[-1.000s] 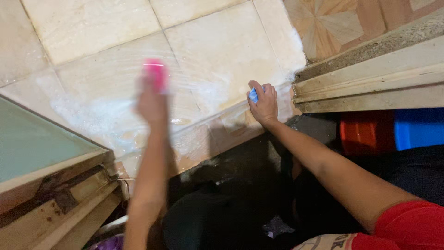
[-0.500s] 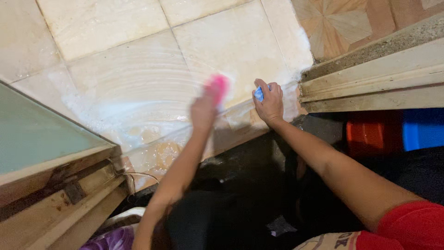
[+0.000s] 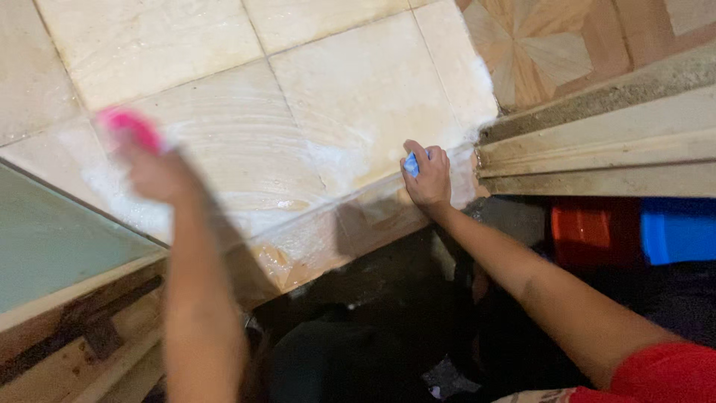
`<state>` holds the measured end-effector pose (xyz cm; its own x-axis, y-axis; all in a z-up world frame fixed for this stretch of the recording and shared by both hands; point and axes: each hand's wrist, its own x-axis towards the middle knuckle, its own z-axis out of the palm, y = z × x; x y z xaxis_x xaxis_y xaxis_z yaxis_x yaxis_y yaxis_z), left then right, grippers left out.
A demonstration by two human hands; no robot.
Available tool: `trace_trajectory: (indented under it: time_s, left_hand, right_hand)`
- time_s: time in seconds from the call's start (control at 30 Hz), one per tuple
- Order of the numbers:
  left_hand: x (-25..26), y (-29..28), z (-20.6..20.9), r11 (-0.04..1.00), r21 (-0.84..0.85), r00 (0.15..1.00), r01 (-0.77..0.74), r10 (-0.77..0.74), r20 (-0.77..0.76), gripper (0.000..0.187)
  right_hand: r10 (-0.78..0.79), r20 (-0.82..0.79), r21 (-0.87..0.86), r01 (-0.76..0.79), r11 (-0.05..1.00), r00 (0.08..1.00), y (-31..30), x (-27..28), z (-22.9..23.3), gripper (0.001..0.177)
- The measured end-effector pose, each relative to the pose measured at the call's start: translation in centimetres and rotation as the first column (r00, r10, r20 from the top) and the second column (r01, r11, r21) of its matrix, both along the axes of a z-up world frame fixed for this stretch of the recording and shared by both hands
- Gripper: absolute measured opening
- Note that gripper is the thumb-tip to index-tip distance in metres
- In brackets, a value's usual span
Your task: The person retrieves a pink scrubbing brush and a blue sponge, then sits on the floor to scrub a section of tiled floor with the brush while holding the sponge. The person continues scrubbing the same area repeatedly.
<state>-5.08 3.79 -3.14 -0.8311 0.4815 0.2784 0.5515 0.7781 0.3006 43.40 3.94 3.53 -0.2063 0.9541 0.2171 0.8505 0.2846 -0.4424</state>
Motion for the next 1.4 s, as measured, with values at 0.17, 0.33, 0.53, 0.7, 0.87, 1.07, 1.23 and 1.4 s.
trace_trajectory:
  time_s: [0.17, 0.33, 0.53, 0.7, 0.87, 1.07, 1.23, 1.4]
  left_hand:
    - [19.1, 7.5, -4.8, 0.696, 0.262, 0.717, 0.669, -0.696, 0.017, 0.071]
    - [30.2, 8.4, -5.0, 0.399, -0.048, 0.389, 0.916, -0.909, -0.149, 0.082]
    - [9.8, 13.0, -4.3, 0.871, -0.002, 0.87, 0.491, -0.491, 0.051, 0.074]
    - [-5.3, 4.8, -1.3, 0.967, 0.141, 0.973, 0.214, -0.197, -0.123, 0.066]
    - [-5.0, 4.9, -1.8, 0.989, 0.143, 0.984, -0.03, 0.054, -0.168, 0.07]
    - [18.7, 6.4, -5.0, 0.796, 0.021, 0.793, 0.604, -0.599, -0.108, 0.052]
    - [23.4, 0.8, -3.7, 0.567, -0.078, 0.555, 0.82, -0.821, -0.132, 0.078]
    - [6.2, -2.6, 2.7, 0.952, -0.156, 0.955, 0.265, -0.236, 0.182, 0.06]
  right_hand:
    - [-0.013, 0.019, 0.01, 0.012, 1.0, 1.0, 0.2, 0.0, 0.1, 0.039]
    - [-0.023, 0.001, 0.006, 0.023, 1.0, 1.0, 0.6, -0.2, 0.0, 0.039]
    - [-0.008, 0.043, 0.03, 0.007, 1.0, 0.999, 0.7, -0.1, -0.1, 0.04]
    - [-0.003, 0.049, 0.014, 0.002, 1.0, 0.999, 1.0, -0.2, 0.0, 0.04]
    - [0.017, 0.051, 0.034, -0.018, 0.999, 0.999, 0.6, -0.4, 0.0, 0.04]
    - [-0.03, 0.026, -0.107, 0.032, 0.994, 0.999, 0.2, 0.2, 0.4, 0.038]
    - [-0.01, 0.019, -0.002, 0.01, 1.0, 1.0, 0.2, 0.0, -0.1, 0.039]
    - [0.001, 0.046, 0.004, -0.001, 1.0, 0.999, 0.0, 0.3, -0.4, 0.034]
